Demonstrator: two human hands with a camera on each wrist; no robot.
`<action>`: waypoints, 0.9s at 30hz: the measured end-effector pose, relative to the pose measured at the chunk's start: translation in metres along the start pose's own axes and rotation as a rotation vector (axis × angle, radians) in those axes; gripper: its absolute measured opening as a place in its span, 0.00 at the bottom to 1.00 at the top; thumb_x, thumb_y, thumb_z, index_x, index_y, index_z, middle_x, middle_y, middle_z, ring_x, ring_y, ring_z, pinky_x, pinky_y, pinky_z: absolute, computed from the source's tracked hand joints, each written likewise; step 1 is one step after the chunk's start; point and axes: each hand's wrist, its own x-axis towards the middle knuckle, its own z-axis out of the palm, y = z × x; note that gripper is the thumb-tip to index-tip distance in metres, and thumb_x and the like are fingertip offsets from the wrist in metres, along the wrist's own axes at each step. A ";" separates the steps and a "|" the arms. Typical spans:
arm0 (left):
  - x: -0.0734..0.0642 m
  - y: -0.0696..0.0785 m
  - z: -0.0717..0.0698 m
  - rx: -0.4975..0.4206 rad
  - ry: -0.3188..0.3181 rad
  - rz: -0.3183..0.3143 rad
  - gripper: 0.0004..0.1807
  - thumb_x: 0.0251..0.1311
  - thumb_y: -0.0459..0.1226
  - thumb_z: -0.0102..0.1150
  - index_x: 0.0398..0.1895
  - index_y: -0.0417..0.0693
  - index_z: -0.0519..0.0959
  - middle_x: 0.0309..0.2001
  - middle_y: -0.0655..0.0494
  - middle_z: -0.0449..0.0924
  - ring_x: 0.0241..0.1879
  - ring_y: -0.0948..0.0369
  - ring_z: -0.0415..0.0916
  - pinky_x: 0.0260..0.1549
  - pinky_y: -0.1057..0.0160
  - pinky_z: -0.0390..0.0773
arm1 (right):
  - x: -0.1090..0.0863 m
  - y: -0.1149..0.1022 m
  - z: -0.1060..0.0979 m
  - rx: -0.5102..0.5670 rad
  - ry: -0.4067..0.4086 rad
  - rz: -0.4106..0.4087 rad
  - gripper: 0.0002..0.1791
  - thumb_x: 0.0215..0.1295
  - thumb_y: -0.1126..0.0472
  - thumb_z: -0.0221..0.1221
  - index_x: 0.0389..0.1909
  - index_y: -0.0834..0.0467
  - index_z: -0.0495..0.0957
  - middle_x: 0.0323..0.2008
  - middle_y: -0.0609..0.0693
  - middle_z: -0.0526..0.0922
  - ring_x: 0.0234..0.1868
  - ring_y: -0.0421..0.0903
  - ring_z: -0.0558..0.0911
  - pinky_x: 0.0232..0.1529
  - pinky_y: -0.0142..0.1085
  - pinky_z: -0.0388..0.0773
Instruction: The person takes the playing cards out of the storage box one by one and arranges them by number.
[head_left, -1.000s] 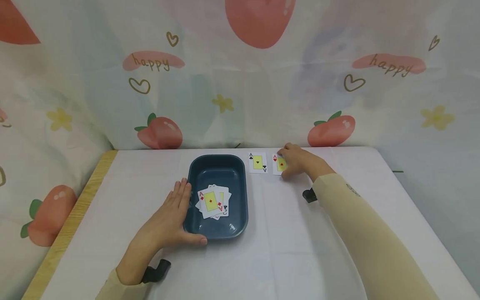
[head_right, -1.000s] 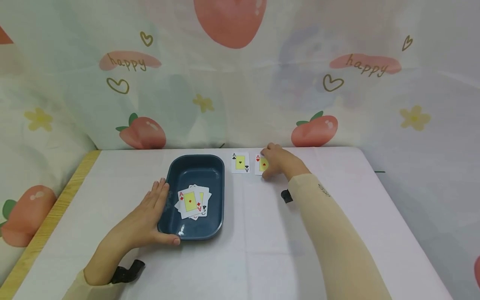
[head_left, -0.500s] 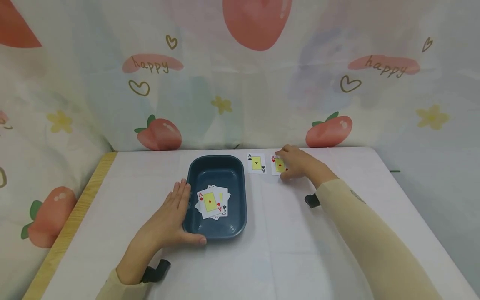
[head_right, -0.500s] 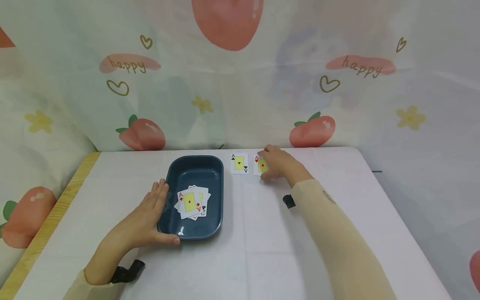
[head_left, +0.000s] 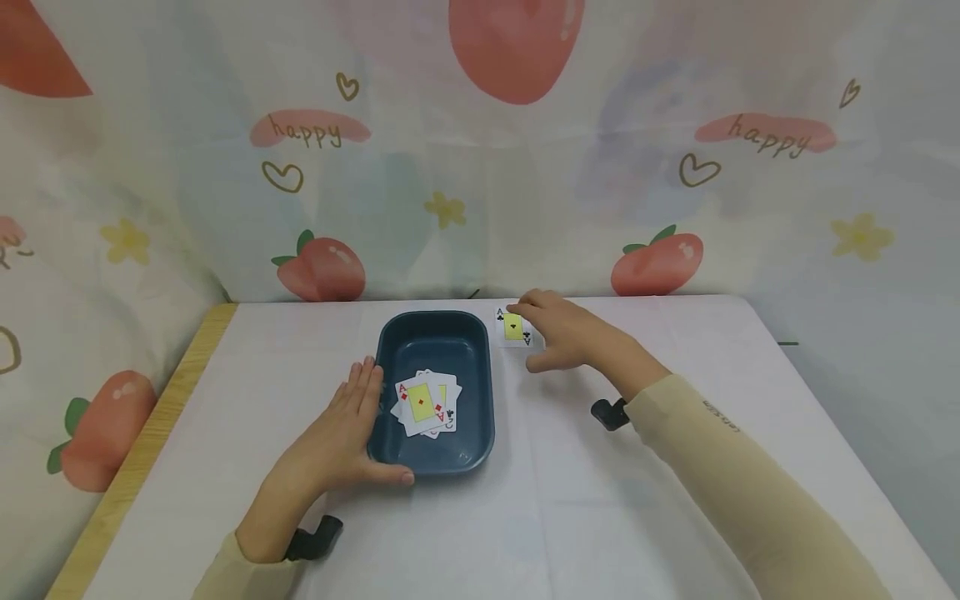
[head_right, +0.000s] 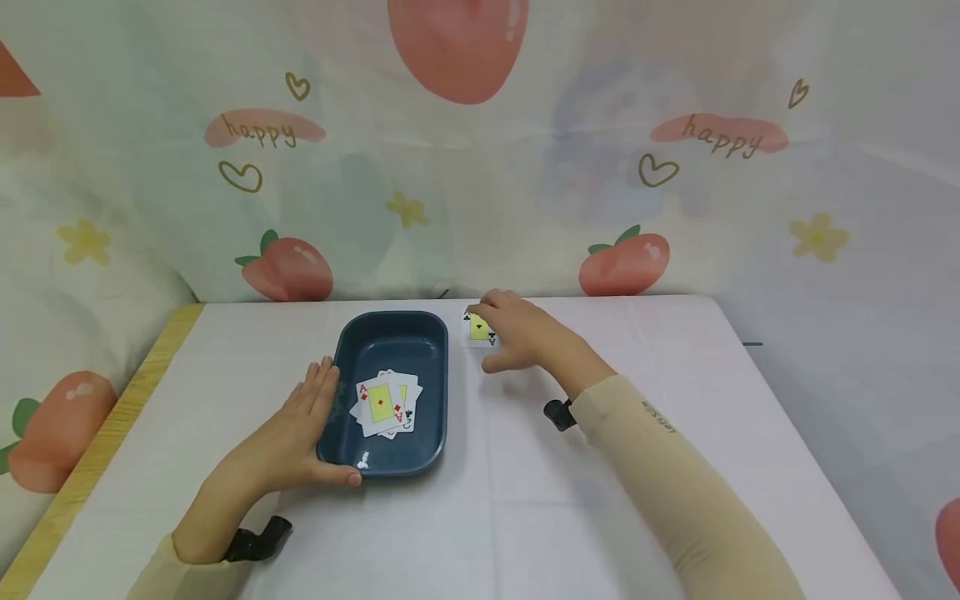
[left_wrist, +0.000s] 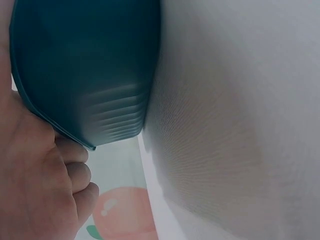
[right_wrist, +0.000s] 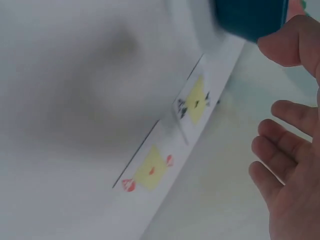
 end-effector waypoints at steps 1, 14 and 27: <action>0.000 0.000 0.000 -0.001 0.000 0.000 0.83 0.26 0.75 0.71 0.79 0.37 0.41 0.81 0.42 0.34 0.80 0.45 0.32 0.75 0.43 0.47 | 0.000 -0.004 -0.001 0.001 0.008 -0.015 0.46 0.48 0.53 0.64 0.73 0.56 0.65 0.66 0.54 0.68 0.61 0.51 0.70 0.59 0.48 0.76; 0.001 -0.001 0.003 0.005 0.006 0.002 0.84 0.25 0.77 0.70 0.80 0.38 0.41 0.81 0.43 0.34 0.80 0.45 0.32 0.75 0.43 0.47 | 0.005 -0.035 -0.005 0.020 0.054 -0.100 0.45 0.48 0.52 0.65 0.72 0.54 0.66 0.66 0.53 0.68 0.64 0.50 0.68 0.60 0.46 0.75; 0.001 -0.001 0.003 0.011 0.006 0.009 0.84 0.25 0.77 0.69 0.79 0.37 0.42 0.81 0.42 0.34 0.80 0.45 0.32 0.75 0.43 0.47 | 0.012 -0.066 -0.001 -0.023 0.064 -0.196 0.47 0.50 0.46 0.67 0.73 0.53 0.64 0.67 0.51 0.67 0.65 0.47 0.68 0.65 0.42 0.72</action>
